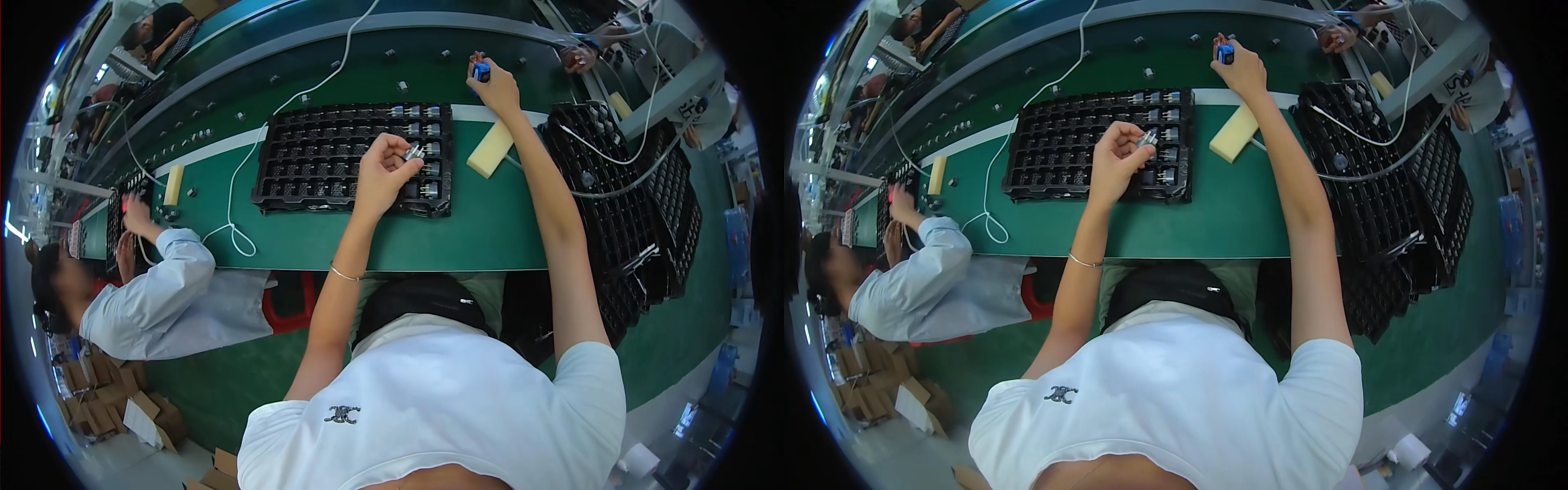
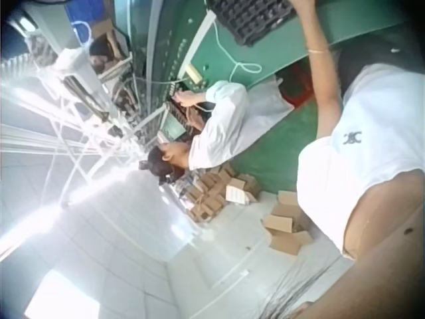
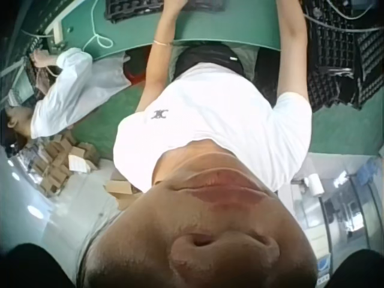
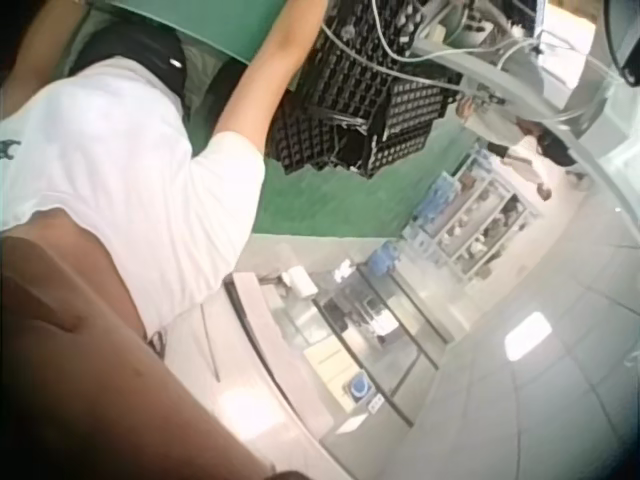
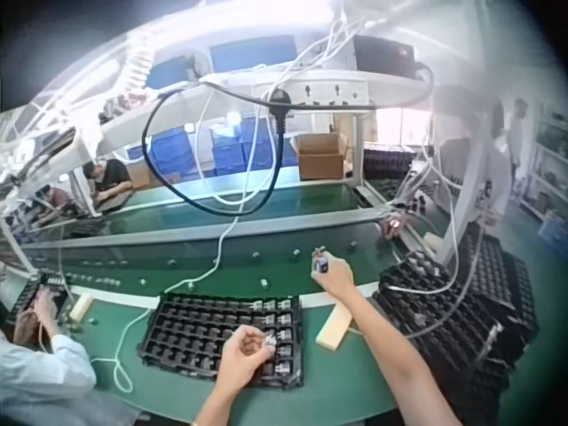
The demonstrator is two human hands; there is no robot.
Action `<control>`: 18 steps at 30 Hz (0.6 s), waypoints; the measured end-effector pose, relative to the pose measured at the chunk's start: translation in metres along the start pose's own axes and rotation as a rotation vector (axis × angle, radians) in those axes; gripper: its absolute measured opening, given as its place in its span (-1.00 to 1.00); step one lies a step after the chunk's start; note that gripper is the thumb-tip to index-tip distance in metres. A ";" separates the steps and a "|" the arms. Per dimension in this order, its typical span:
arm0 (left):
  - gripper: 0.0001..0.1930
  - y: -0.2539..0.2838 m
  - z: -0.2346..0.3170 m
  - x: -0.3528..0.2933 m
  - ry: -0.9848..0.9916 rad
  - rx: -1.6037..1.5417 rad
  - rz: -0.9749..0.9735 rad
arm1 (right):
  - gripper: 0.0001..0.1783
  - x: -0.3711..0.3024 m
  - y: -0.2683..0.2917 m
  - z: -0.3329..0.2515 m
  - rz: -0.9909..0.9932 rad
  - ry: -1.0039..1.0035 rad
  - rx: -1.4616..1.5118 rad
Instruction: Assembling and testing small electronic components into a plastic tray on an assembly line.
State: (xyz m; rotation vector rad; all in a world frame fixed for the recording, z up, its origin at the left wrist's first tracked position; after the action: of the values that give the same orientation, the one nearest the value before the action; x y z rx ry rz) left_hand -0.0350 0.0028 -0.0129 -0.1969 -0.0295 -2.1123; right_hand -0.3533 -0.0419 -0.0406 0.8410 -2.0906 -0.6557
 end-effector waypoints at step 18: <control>-0.71 -0.020 0.031 -0.019 -0.075 -0.102 -0.009 | -0.62 -0.148 0.095 -0.135 -0.462 -0.428 1.100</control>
State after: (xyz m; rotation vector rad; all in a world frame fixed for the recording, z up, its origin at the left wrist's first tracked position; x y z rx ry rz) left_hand -0.0384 0.0327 0.0157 -0.3378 0.0331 -2.1163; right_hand -0.2059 0.1066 0.0319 1.9540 -2.6477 0.2148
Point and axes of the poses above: each hand's wrist, its own x-axis towards the middle knuckle, its own y-axis out of the back of the hand, z = x × y, the point moved 1 cm from there along x, towards the middle knuckle, and after that the axes turned 3 degrees about z, right-handed, at the moved point
